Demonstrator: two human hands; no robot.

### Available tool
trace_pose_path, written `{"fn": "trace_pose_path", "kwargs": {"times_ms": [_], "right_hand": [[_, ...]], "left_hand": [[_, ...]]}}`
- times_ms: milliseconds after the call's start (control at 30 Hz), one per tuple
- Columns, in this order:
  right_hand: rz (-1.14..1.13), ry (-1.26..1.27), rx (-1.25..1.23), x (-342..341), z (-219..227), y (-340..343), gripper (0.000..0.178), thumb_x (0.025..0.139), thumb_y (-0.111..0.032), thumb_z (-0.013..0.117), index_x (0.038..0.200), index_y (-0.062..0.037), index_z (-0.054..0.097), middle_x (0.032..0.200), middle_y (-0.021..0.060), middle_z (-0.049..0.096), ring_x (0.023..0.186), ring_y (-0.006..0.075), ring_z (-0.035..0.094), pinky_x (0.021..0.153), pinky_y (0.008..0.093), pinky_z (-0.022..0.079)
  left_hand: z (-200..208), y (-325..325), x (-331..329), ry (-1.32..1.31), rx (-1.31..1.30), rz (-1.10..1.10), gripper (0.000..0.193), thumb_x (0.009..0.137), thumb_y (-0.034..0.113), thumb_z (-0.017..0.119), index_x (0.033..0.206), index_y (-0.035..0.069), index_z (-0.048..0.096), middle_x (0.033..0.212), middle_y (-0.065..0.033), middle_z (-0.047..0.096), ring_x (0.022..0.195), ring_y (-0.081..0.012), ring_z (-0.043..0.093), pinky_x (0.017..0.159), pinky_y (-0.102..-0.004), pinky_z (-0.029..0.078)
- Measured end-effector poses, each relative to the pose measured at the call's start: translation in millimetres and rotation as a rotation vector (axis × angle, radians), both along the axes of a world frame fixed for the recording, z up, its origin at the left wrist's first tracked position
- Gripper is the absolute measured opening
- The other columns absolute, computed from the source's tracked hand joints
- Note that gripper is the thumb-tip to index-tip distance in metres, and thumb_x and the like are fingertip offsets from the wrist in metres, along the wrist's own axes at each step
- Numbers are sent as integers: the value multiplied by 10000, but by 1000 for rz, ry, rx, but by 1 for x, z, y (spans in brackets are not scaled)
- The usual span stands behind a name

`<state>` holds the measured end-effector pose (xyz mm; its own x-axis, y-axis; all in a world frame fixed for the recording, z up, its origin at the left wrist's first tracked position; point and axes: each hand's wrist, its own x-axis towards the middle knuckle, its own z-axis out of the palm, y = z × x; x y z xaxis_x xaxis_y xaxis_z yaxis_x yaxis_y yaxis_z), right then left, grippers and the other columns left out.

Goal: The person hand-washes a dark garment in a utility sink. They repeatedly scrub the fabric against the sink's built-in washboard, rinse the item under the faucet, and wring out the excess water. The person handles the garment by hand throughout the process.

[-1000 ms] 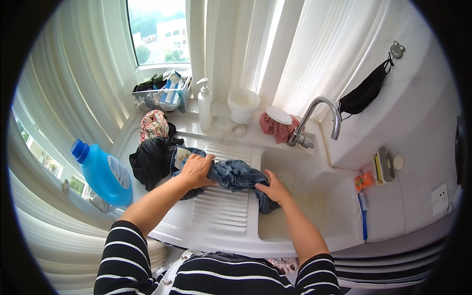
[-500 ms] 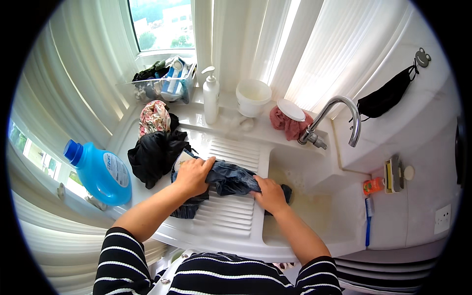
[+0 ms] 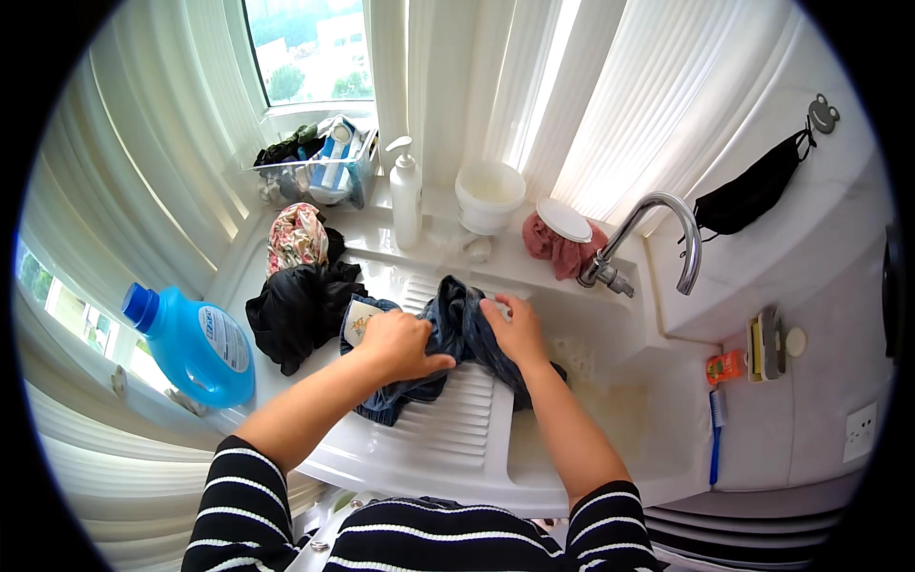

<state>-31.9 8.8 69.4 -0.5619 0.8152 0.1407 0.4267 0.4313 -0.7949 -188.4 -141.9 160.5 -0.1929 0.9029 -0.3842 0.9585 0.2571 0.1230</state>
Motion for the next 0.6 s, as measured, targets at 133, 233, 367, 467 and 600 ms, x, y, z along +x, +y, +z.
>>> {"fn": "trace_pose_path", "kwargs": {"times_ms": [133,233,367,467,600], "right_hand": [[158,-42,127,-10,-13,-6,767,793,-379,742,1426,-85,423,1201,240,611,1168,398,551,984,435,441],[195,-164,-60,12,-7,-18,756,789,-180,715,1463,-123,376,1217,264,595,1145,426,567,958,433,460],[-225,287,-493,74,-37,11,524,778,-81,705,1283,-47,571,1164,195,637,1048,355,622,924,354,477],[-160,281,-490,70,-33,-2,487,781,-74,698,1252,-34,577,1102,159,649,996,314,625,907,356,475],[15,66,-53,35,-10,-32,497,772,-237,742,1198,-33,588,1099,176,602,1070,343,574,946,396,453]], "left_hand": [[-35,0,-2,101,252,41,1194,556,759,733,1420,5,402,1105,-205,626,1146,-349,548,936,-478,425],[-37,-17,-8,39,156,28,1082,588,626,753,1409,13,405,1061,-197,647,1085,-339,584,917,-449,447],[-19,-41,-52,31,59,143,651,625,455,716,1105,28,621,843,-193,690,846,-363,677,773,-427,534],[-19,-48,-69,68,280,294,558,687,510,734,924,15,636,805,-188,694,776,-347,689,699,-434,542],[-51,-43,-33,176,323,101,558,752,555,717,875,16,646,763,-181,673,786,-342,657,730,-424,479]]}}
